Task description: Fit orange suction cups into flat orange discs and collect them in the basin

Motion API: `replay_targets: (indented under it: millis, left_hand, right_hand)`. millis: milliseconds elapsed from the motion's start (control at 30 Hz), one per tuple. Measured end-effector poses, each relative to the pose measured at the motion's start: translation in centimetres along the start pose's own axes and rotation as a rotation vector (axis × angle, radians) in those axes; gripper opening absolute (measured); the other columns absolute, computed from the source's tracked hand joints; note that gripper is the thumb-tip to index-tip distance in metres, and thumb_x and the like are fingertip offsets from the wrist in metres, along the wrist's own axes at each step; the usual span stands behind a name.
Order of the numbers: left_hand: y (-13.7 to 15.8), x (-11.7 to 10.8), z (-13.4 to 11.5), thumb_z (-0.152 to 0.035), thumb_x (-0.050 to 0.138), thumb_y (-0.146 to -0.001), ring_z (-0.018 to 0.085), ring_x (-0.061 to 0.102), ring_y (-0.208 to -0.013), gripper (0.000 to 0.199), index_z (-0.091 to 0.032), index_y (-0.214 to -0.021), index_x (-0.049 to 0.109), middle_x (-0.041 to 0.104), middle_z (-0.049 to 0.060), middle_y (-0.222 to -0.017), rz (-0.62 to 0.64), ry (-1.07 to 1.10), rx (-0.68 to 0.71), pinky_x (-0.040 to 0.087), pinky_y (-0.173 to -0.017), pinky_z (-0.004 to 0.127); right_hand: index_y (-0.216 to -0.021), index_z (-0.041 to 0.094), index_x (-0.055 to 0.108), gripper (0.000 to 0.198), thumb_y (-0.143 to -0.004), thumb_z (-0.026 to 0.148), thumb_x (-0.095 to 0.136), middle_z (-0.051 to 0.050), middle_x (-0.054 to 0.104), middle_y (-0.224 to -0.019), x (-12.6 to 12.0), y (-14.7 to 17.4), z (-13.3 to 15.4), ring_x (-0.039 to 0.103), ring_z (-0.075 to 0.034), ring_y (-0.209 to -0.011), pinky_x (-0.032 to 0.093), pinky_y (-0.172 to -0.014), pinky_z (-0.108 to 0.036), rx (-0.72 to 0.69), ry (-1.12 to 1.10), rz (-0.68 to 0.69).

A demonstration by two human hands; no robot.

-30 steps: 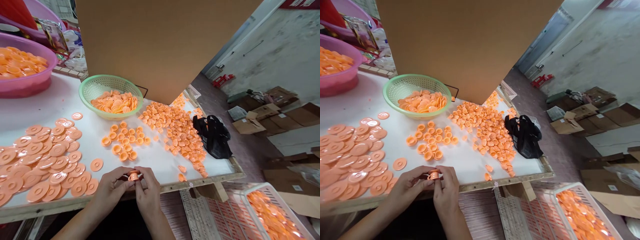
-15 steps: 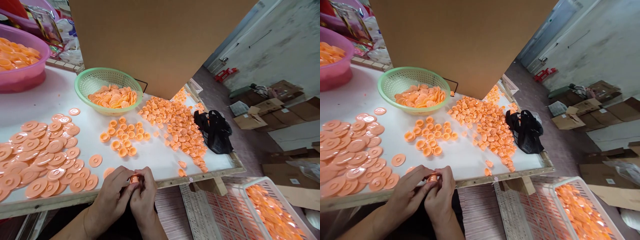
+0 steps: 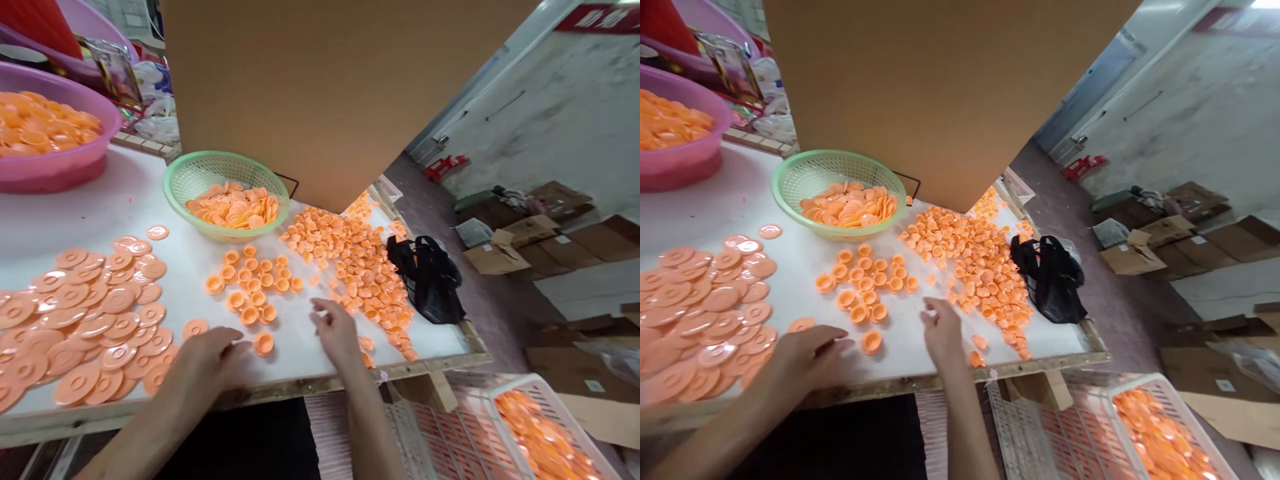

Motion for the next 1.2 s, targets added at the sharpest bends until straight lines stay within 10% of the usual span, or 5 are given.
replay_targets:
  millis: [133,533,933,1200]
  left_hand:
    - [-0.3,-5.0,3.4,-0.034,0.054,-0.084,0.025,0.058,-0.086,0.029,-0.021,-0.102,0.071,0.067,0.008,-0.091,-0.167,-0.357,-0.001,0.042,-0.077,0.035]
    - [-1.0,-1.4,1.5,-0.014,0.054,-0.082,0.022,0.056,-0.088,0.023,-0.025,-0.087,0.073,0.063,0.005,-0.092,0.037,-0.323,0.044,0.035,-0.074,0.034]
    - [-1.1,-2.2,1.8,-0.017,0.064,-0.078,0.022,0.055,-0.092,0.014,-0.027,-0.085,0.071,0.062,0.003,-0.092,0.067,-0.238,0.1,0.035,-0.076,0.034]
    - [-0.1,-4.0,1.4,-0.045,0.057,-0.085,0.016,0.062,-0.072,0.027,-0.019,-0.085,0.061,0.066,0.0,-0.074,0.043,0.477,-0.187,0.048,-0.065,0.026]
  right_hand:
    - [-0.094,0.015,0.073,0.026,-0.073,0.021,0.059,-0.013,0.065,-0.092,-2.0,-3.3,-2.5,0.06,-0.024,-0.079,0.046,-0.074,-0.037,0.007,0.375,-0.276]
    - [-0.079,0.017,0.068,0.031,-0.086,0.045,0.056,-0.002,0.063,-0.067,0.7,2.2,4.1,0.054,-0.013,-0.054,0.044,-0.053,-0.024,0.023,-0.218,0.021]
    - [-0.083,0.019,0.058,0.008,-0.076,0.015,0.055,0.004,0.058,-0.064,6.2,5.1,9.5,0.054,-0.01,-0.056,0.041,-0.054,-0.02,-0.018,-0.224,0.262]
    - [-0.075,0.017,0.064,0.009,-0.08,0.021,0.058,0.0,0.066,-0.068,7.7,5.3,11.1,0.06,-0.012,-0.06,0.046,-0.057,-0.021,-0.05,-0.356,0.183]
Point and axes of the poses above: each hand's wrist, its own y-axis away from the middle knuckle, its own x-axis out of the palm, z = x × y, the point moved 2 cm from there along -y, towards the middle knuckle
